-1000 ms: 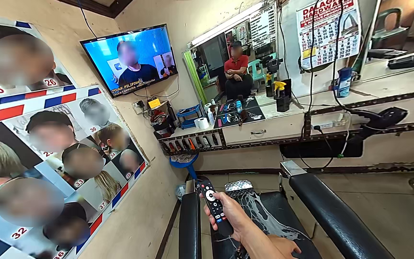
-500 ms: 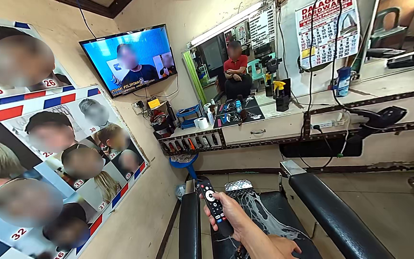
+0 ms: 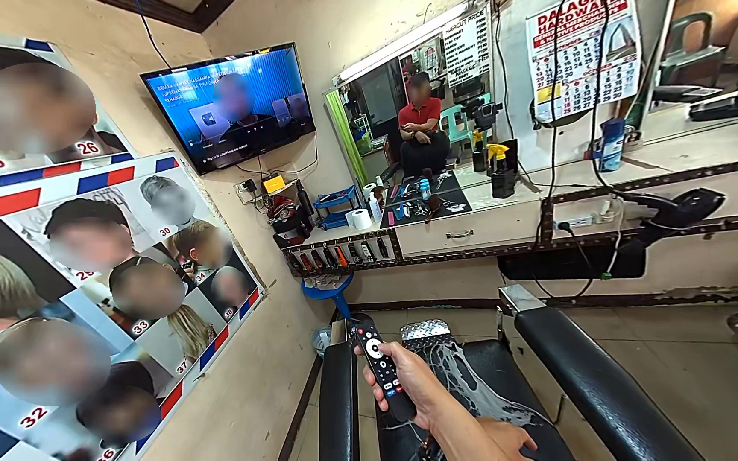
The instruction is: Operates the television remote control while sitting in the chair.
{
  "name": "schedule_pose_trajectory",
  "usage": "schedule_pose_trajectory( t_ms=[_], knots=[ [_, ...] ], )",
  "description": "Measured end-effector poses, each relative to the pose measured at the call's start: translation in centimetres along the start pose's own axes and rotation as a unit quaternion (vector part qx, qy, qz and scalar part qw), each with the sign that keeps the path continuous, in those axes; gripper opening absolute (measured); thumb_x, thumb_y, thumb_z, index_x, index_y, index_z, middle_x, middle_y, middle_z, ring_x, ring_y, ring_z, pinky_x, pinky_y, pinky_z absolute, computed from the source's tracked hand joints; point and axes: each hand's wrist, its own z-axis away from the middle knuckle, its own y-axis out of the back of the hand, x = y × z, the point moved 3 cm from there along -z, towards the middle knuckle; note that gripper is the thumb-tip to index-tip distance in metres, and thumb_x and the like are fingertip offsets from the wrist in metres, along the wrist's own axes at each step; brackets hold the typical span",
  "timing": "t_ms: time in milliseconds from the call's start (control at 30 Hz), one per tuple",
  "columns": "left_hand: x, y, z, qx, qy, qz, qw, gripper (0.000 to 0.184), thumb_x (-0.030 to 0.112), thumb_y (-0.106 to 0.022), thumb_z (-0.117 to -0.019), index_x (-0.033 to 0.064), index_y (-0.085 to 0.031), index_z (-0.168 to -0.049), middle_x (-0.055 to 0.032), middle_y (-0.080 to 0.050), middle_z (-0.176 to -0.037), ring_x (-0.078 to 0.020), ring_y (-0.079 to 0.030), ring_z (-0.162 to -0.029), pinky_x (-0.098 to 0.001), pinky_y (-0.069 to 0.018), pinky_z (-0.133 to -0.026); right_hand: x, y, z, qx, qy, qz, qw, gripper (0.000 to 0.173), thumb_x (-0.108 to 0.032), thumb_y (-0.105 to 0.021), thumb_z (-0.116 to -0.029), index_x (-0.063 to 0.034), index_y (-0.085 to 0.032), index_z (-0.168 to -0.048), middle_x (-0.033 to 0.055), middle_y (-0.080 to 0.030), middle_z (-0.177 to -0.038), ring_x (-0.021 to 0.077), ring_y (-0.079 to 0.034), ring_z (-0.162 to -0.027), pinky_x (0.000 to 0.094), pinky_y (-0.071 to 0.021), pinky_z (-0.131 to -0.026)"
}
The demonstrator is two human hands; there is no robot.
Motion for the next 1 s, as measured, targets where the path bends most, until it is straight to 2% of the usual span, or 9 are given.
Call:
schedule_pose_trajectory(
  t_ms=[267, 400, 500, 567, 633, 1000],
  knots=[
    [0.6, 0.2, 0.5, 0.003, 0.002, 0.000, 1.000, 0.049, 0.030, -0.056, -0.1063, -0.0029, -0.055, -0.143, -0.0279, -0.064, -0.132, -0.0409, -0.062, -0.124, -0.0562, -0.0428, -0.110, -0.1, -0.1, 0.2, -0.008, 0.000, -0.003, 1.000, 0.051, -0.034, -0.020, -0.1129, -0.0033, -0.057, -0.132, 0.0107, -0.062, -0.073, 0.0173, -0.061, -0.052, 0.0281, -0.0534, -0.045],
    [3.6, 1.1, 2.7, -0.006, 0.046, -0.007, 0.999, 0.051, 0.024, -0.053, -0.1082, -0.0054, -0.046, -0.150, -0.0303, -0.056, -0.142, -0.0416, -0.052, -0.136, -0.0510, -0.0336, -0.118, -0.3, -0.3, 0.4, 0.000, 0.005, 0.003, 1.000, 0.052, -0.033, -0.018, -0.1131, -0.0027, -0.057, -0.130, 0.0105, -0.062, -0.072, 0.0163, -0.061, -0.051, 0.0274, -0.0530, -0.044],
    [3.2, 1.0, 2.4, -0.009, 0.039, -0.005, 0.999, 0.052, 0.025, -0.054, -0.1080, -0.0053, -0.046, -0.149, -0.0303, -0.056, -0.142, -0.0415, -0.052, -0.137, -0.0513, -0.0339, -0.118, -0.3, -0.3, 0.4, -0.002, 0.008, 0.010, 1.000, 0.052, -0.033, -0.018, -0.1132, -0.0026, -0.057, -0.130, 0.0103, -0.062, -0.072, 0.0162, -0.060, -0.050, 0.0271, -0.0524, -0.043],
    [0.9, 0.3, 0.6, -0.003, 0.011, -0.002, 1.000, 0.050, 0.029, -0.056, -0.1068, -0.0030, -0.052, -0.145, -0.0280, -0.062, -0.136, -0.0406, -0.058, -0.130, -0.0542, -0.0402, -0.113, -0.2, -0.2, 0.3, -0.011, 0.008, 0.012, 1.000, 0.052, -0.034, -0.018, -0.1132, -0.0031, -0.056, -0.131, 0.0104, -0.061, -0.072, 0.0165, -0.061, -0.051, 0.0275, -0.0527, -0.044],
    [-0.2, 0.0, -0.2, -0.005, -0.001, 0.000, 1.000, 0.050, 0.031, -0.056, -0.1065, -0.0021, -0.055, -0.143, -0.0273, -0.063, -0.133, -0.0405, -0.060, -0.127, -0.0560, -0.0424, -0.111, -0.1, -0.1, 0.2, -0.012, 0.008, 0.012, 1.000, 0.052, -0.034, -0.019, -0.1132, -0.0033, -0.056, -0.132, 0.0107, -0.061, -0.073, 0.0169, -0.061, -0.051, 0.0278, -0.0528, -0.044],
    [-0.1, 0.0, -0.2, -0.009, 0.000, 0.001, 1.000, 0.050, 0.032, -0.056, -0.1067, -0.0020, -0.054, -0.144, -0.0273, -0.062, -0.135, -0.0407, -0.059, -0.129, -0.0560, -0.0411, -0.112, -0.2, -0.2, 0.3, -0.018, -0.001, 0.007, 1.000, 0.051, -0.033, -0.018, -0.1130, -0.0035, -0.055, -0.131, 0.0095, -0.060, -0.071, 0.0161, -0.060, -0.050, 0.0273, -0.0529, -0.044]
  ],
)
